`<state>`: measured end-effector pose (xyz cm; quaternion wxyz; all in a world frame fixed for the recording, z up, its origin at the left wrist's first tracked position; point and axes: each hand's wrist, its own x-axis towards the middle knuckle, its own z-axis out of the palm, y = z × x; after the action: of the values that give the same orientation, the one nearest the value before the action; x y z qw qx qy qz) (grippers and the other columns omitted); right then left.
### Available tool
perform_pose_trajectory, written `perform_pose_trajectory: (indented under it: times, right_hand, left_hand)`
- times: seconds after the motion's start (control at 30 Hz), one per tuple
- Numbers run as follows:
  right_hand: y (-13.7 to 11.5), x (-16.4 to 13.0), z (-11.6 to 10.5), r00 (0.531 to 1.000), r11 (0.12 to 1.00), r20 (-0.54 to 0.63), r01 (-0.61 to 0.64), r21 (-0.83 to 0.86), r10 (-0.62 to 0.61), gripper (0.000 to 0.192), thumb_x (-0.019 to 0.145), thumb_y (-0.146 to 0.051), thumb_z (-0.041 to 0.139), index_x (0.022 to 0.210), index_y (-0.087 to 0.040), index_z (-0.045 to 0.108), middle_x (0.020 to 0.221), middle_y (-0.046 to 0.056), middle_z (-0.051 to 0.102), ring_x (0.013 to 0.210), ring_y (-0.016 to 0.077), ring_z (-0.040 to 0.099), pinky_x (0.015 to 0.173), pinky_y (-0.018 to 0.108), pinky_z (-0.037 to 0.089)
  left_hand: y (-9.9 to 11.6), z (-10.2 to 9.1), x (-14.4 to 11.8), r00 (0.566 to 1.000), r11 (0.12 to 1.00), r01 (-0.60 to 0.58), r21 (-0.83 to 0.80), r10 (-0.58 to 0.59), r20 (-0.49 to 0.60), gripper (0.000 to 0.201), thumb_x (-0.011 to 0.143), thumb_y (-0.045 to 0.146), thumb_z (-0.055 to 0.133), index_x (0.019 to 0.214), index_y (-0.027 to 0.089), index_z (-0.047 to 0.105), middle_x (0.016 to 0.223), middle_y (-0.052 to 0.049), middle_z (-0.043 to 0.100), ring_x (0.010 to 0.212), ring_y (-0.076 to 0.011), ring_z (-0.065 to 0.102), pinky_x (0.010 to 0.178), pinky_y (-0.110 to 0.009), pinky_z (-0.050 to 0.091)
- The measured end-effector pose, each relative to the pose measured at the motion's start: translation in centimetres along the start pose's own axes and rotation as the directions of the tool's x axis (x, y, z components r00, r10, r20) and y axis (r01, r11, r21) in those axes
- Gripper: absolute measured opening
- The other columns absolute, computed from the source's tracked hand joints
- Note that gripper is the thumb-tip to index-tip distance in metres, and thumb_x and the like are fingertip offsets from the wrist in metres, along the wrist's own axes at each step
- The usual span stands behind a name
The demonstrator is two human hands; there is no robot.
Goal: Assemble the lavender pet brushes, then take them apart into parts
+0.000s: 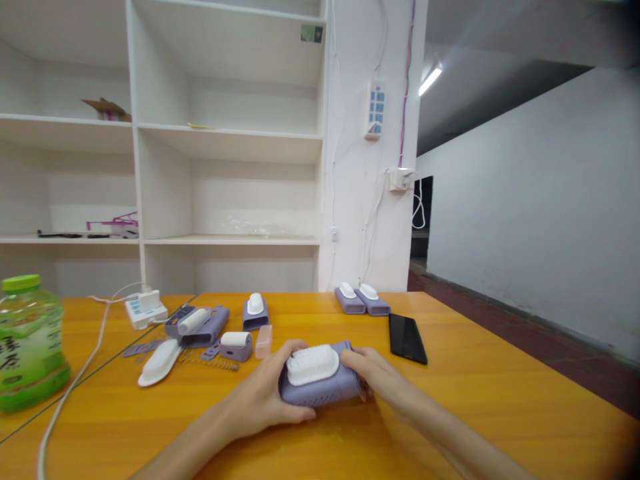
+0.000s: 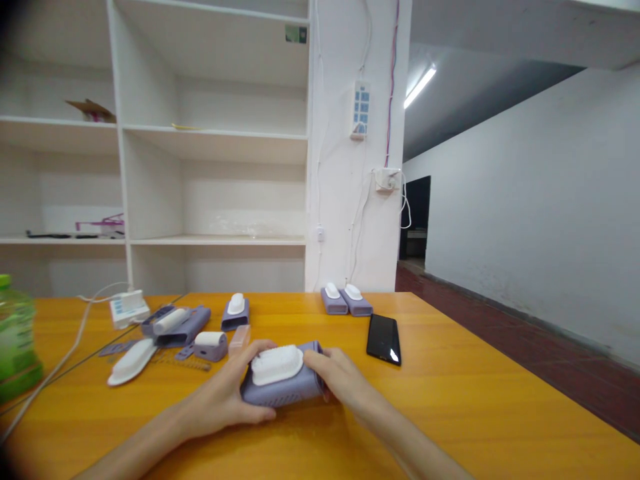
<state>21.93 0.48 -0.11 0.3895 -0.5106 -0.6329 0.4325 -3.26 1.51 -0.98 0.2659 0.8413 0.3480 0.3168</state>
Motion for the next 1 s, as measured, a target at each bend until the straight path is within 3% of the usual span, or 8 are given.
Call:
perform_pose_trajectory:
  times: [0.13,0.23,0.33,0.43,0.57,0.87,1.0]
  right_hand:
    - [0.7,0.1,-0.1,0.999,0.997,-0.027,-0.031,0.064,0.033,0.038,0.082,-0.054,0.054,0.066,-0.02,0.055,0.055,-0.005,0.044,0.047,0.0111,0.046,0.044,0.022,0.033]
    - [1.6,0.7,-0.4,0.997,0.988,-0.009,-0.069,0.136,0.071,0.038,0.082,-0.055,0.053,0.069,-0.019,0.056,0.053,-0.006,0.042,0.044,0.0104,0.043,0.041,0.021,0.033]
    - [2.4,1.4,-1.1,0.994,0.969,-0.002,-0.102,0.227,0.105,0.04,0.083,-0.057,0.052,0.083,-0.018,0.059,0.059,-0.005,0.044,0.047,0.0101,0.044,0.042,0.019,0.037]
    - [2.9,1.8,-1.7,0.991,0.945,0.012,-0.131,0.301,0.133,0.041,0.085,-0.056,0.052,0.094,-0.017,0.059,0.065,-0.004,0.049,0.052,0.0102,0.046,0.044,0.018,0.04]
    - [3.2,2.0,-2.0,0.988,0.922,0.045,-0.154,0.356,0.147,0.039,0.087,-0.052,0.052,0.1,-0.017,0.059,0.068,-0.002,0.053,0.053,0.0106,0.049,0.042,0.018,0.042]
    - [3.5,1.5,-1.2,0.958,0.897,0.236,-0.245,0.368,0.165,0.045,0.093,-0.052,0.044,0.097,-0.011,0.064,0.055,-0.001,0.058,0.038,0.0095,0.053,0.034,0.015,0.035]
    - [3.0,1.3,-1.3,0.944,0.886,0.286,-0.268,0.377,0.164,0.047,0.094,-0.052,0.043,0.102,-0.011,0.064,0.063,0.003,0.066,0.043,0.0108,0.062,0.034,0.014,0.039]
  left_hand:
    - [0.0,-0.2,0.0,1.0,1.0,0.005,-0.024,-0.005,-0.009,0.081,0.069,0.039,0.086,0.138,0.026,0.046,0.132,-0.005,0.06,0.123,-0.0309,0.053,0.109,-0.038,0.04]
    - [-0.9,-0.8,0.2,0.999,0.982,0.003,-0.19,0.005,0.044,0.076,0.071,0.038,0.086,0.136,0.027,0.048,0.134,-0.004,0.059,0.127,-0.0295,0.052,0.11,-0.039,0.039]
    - [-2.3,-1.5,0.5,0.984,0.864,0.056,-0.5,0.037,0.174,0.06,0.08,0.034,0.078,0.134,0.026,0.053,0.135,-0.006,0.061,0.128,-0.0286,0.054,0.108,-0.042,0.04]
    - [-3.4,-2.0,0.9,0.974,0.741,0.108,-0.662,0.054,0.219,0.059,0.077,0.024,0.079,0.132,0.024,0.058,0.137,-0.01,0.062,0.131,-0.0318,0.052,0.109,-0.046,0.038]
    - [-3.8,-1.6,1.0,0.986,0.71,0.107,-0.696,0.015,0.167,0.059,0.071,0.013,0.083,0.126,0.024,0.064,0.134,-0.011,0.065,0.129,-0.0319,0.055,0.107,-0.044,0.04]
    - [-4.5,0.2,1.3,0.999,0.775,0.007,-0.632,-0.031,-0.026,0.031,0.072,0.013,0.082,0.099,0.018,0.069,0.095,-0.005,0.076,0.088,-0.0203,0.071,0.077,-0.027,0.05]
    - [-4.4,-0.1,1.3,0.999,0.769,0.034,-0.638,-0.049,-0.006,0.025,0.07,0.011,0.082,0.091,0.017,0.069,0.089,-0.003,0.077,0.081,-0.0179,0.071,0.071,-0.024,0.051]
